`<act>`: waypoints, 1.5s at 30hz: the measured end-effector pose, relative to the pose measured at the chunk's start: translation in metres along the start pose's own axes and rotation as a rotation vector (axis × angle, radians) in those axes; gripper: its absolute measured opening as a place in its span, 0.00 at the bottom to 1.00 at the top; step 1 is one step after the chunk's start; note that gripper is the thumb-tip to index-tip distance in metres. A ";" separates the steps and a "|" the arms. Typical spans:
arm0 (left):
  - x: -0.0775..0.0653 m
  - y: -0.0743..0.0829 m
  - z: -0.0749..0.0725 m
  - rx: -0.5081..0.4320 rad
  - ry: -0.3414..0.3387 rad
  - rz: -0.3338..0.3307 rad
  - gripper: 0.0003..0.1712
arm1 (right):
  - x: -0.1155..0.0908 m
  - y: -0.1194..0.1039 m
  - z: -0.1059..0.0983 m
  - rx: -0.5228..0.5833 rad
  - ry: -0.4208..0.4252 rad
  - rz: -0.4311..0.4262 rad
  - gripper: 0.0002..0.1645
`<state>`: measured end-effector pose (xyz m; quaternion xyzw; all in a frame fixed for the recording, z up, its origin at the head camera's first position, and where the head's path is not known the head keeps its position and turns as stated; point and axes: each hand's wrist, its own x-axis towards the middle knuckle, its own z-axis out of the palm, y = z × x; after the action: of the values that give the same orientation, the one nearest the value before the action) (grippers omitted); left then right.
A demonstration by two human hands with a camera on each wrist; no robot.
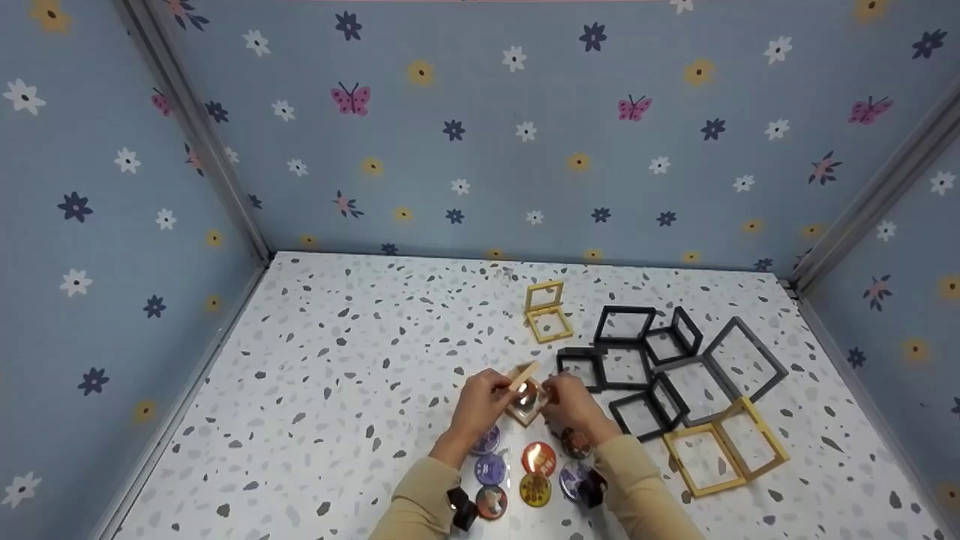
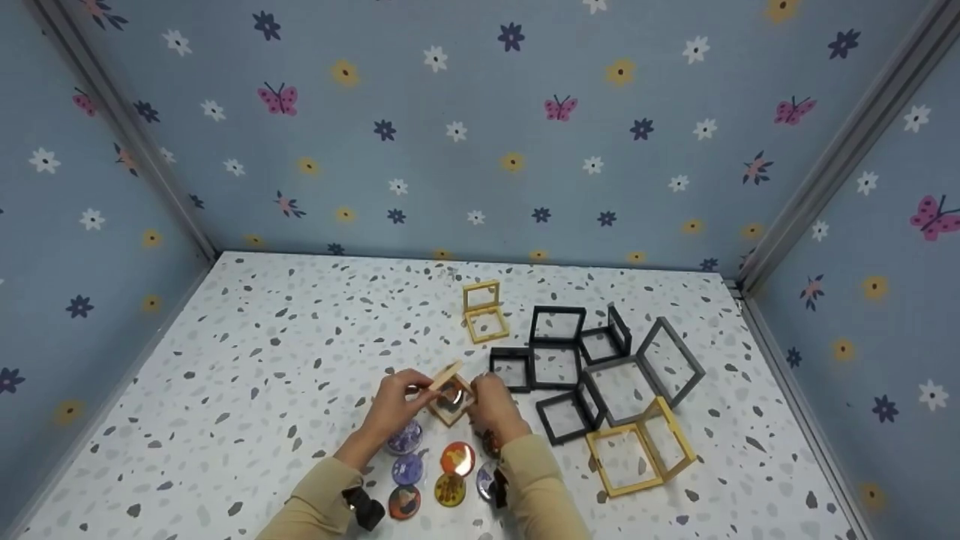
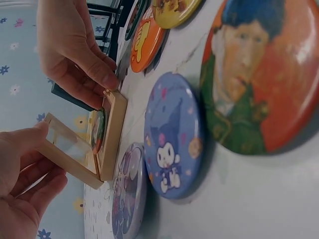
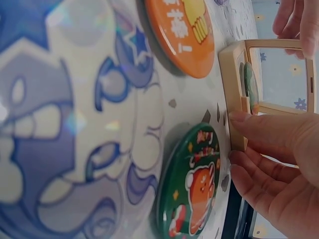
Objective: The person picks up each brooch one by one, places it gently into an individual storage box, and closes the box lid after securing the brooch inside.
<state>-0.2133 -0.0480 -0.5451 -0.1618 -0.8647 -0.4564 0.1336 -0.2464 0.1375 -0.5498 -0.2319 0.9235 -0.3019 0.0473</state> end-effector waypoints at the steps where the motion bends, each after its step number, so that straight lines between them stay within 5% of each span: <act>1: 0.000 0.001 0.000 0.007 -0.005 0.008 0.07 | 0.000 0.000 0.000 0.001 0.007 -0.010 0.07; 17: -0.006 0.009 0.013 0.253 -0.127 0.067 0.07 | 0.001 0.001 0.001 -0.019 0.013 0.020 0.08; 27: -0.008 0.009 0.024 0.384 -0.139 0.179 0.05 | 0.002 0.003 0.002 -0.036 0.044 -0.037 0.06; 39: -0.009 0.009 0.030 0.449 -0.112 0.211 0.12 | 0.002 0.002 0.002 -0.024 0.022 -0.015 0.07; 45: -0.008 0.009 0.032 0.562 -0.115 0.243 0.18 | 0.002 0.001 0.001 -0.029 0.013 -0.011 0.06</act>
<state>-0.2047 -0.0177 -0.5592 -0.2461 -0.9375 -0.1701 0.1777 -0.2482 0.1369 -0.5517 -0.2357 0.9268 -0.2900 0.0364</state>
